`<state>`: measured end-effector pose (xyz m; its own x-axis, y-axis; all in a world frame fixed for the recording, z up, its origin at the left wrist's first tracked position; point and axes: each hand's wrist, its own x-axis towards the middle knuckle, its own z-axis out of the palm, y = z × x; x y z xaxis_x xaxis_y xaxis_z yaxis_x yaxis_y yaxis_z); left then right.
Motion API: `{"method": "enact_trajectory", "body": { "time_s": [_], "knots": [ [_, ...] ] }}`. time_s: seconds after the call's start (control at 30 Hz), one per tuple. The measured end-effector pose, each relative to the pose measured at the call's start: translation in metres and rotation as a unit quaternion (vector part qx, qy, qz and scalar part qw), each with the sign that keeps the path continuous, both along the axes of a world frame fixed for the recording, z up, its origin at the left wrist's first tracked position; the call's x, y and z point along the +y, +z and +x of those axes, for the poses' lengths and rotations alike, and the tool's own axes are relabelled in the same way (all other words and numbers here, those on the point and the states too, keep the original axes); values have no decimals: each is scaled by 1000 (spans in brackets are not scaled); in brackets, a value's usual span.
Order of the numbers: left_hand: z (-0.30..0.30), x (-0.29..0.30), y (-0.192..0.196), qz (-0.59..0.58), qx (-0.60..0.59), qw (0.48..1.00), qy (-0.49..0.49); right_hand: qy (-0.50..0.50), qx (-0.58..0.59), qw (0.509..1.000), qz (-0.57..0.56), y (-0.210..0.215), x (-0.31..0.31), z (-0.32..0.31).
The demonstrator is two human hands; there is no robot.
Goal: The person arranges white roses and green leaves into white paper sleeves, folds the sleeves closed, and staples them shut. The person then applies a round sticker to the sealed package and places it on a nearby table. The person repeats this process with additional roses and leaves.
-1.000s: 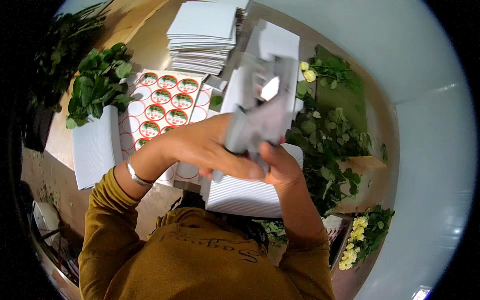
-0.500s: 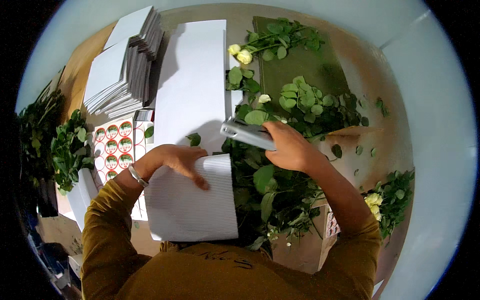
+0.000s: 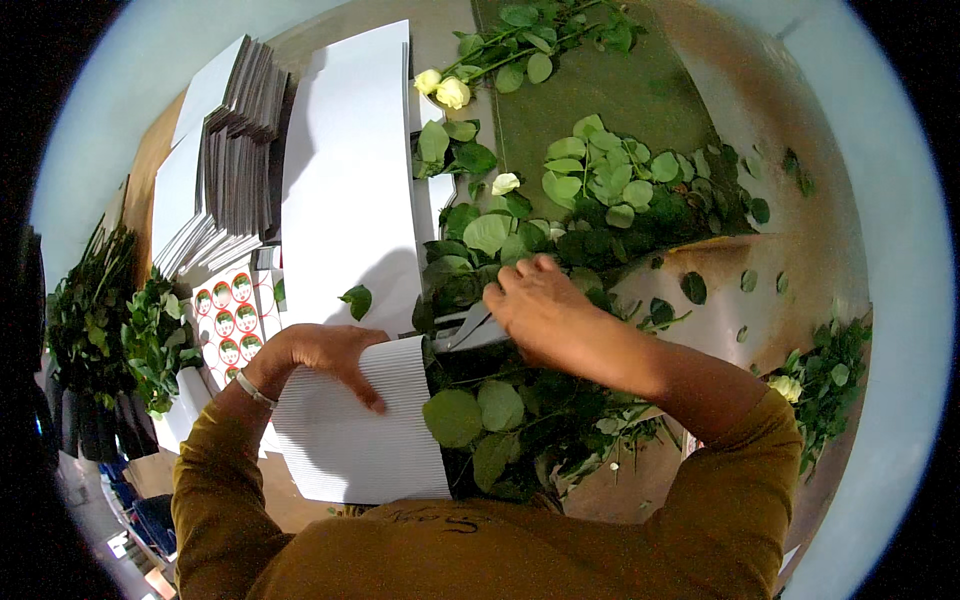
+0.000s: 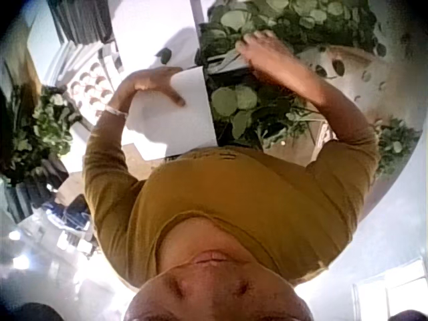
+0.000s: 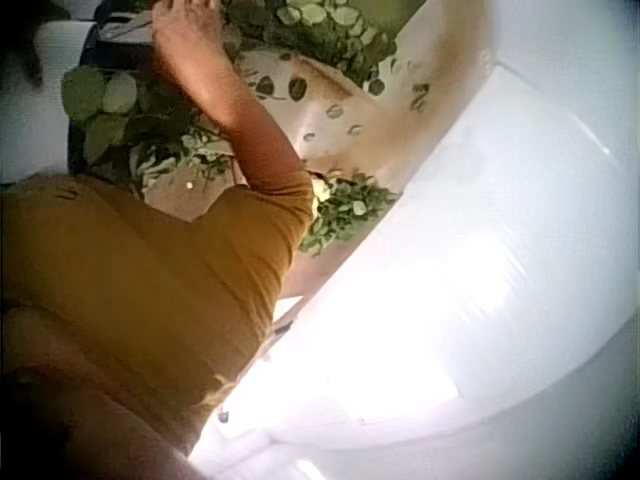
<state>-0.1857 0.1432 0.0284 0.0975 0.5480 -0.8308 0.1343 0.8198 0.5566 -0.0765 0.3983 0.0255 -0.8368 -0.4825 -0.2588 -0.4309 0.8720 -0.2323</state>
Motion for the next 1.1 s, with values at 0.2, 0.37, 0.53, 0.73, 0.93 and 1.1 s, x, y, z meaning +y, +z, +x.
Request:
{"method": "enact_trajectory", "body": {
  "time_s": [0.2, 0.37, 0.53, 0.73, 0.93, 1.1],
  "knots": [
    [2, 1, 3, 3, -21, 999, 25, 16, 63, 997, -44, -7, -13, 9],
    [5, -5, 2, 10, -33, 998, 44, 25, -5, 997, -68, -9, -13, 2],
    [6, -7, -1, 61, -59, 995, 53, 33, -41, 989, -137, -40, -2, -5],
    [2, -4, 2, 40, -70, 996, 44, -4, -121, 989, -87, -51, -9, -13],
    [-4, -10, -13, 74, -72, 994, -20, -8, 22, 1000, -17, 13, 2, 1],
    [-19, -32, -17, 185, -77, 980, -7, -323, 153, 921, -153, 129, 7, 58]
  ]
}}
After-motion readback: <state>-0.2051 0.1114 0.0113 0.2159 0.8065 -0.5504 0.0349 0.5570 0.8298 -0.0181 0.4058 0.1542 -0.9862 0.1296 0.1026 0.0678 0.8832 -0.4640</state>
